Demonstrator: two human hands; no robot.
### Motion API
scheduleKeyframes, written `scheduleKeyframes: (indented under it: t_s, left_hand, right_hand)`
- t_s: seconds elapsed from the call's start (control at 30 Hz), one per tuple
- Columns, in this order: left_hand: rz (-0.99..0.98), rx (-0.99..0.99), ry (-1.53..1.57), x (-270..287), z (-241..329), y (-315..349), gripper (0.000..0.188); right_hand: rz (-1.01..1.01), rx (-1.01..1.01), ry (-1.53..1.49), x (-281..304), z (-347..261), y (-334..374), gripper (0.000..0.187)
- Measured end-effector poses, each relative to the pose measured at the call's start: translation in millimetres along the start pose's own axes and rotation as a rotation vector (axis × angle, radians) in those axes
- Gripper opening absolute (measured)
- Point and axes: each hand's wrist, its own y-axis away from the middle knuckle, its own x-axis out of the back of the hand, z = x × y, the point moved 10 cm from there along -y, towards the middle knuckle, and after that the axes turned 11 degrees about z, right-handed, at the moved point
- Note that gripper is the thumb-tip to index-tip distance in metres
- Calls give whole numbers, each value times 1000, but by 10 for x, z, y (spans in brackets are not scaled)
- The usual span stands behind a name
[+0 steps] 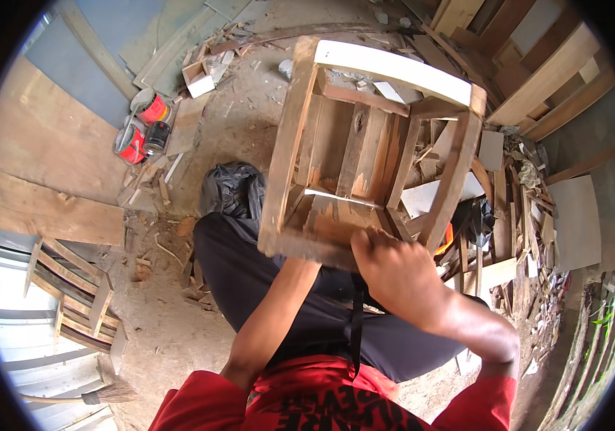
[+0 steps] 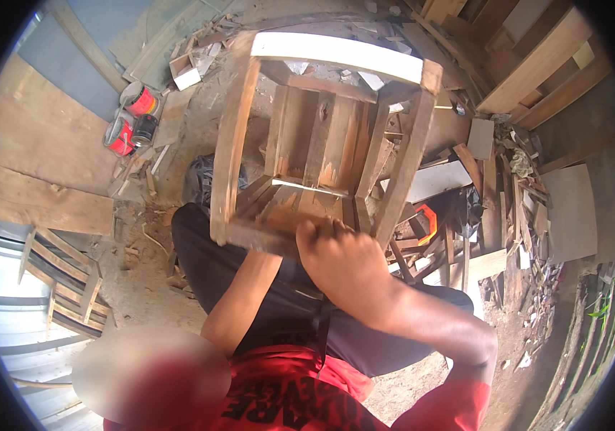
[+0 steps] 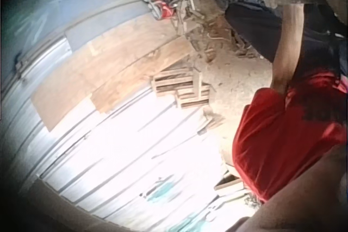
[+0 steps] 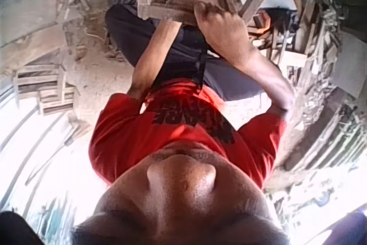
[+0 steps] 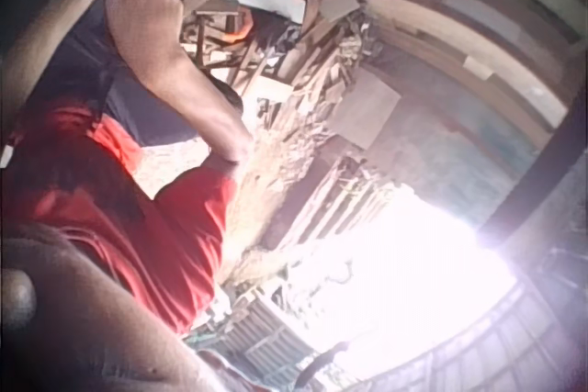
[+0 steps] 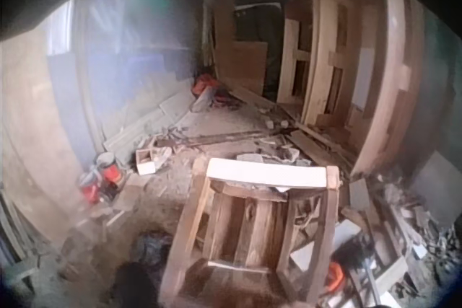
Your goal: The person assembles a wooden stool by fitting pieces together and securing them with a hammer. They also use a hand saw to cut a wooden plank and a hammer to break it into smaller pieces.
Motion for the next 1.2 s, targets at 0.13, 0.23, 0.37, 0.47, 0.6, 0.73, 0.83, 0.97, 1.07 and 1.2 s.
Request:
scheduleKeyframes:
  t_s: [0.13, 0.23, 0.37, 0.47, 0.6, 0.73, 0.83, 0.97, 1.07, 1.2]
  left_hand:
    - [9, 35, -3, -56, -254, -45, 61]
    - [-19, 57, -36, -207, -256, -297, 59]
    - [-62, 107, -150, -487, -36, -712, 55]
    - [-74, 124, -278, -582, -42, -864, 53]
    - [-74, 13, -672, -471, 120, -993, 48]
    - [-49, 125, -888, -348, 188, -1080, 45]
    - [-11, 176, -983, -301, 183, -1095, 62]
    - [45, -176, -1398, -280, 353, -1143, 61]
    - [-118, -349, -1364, -208, 470, -1281, 58]
    - [-123, -237, -1341, -49, 369, -1303, 63]
  right_hand:
    - [268, 85, 156, -4, -39, 240, 11]
    - [291, 75, 204, -276, 174, 306, 13]
    - [447, 117, 238, -901, 668, 314, 17]
    - [457, 40, 207, -1171, 858, 333, 16]
    - [460, -62, 194, -1532, 900, 328, 15]
    - [424, -123, 159, -1817, 989, 374, 17]
    - [409, -142, 194, -1978, 1011, 366, 19]
    - [427, -182, 176, -2146, 1050, 349, 20]
    - [435, -191, 144, -2183, 951, 297, 20]
    - [407, -202, 126, -2292, 910, 380, 25]
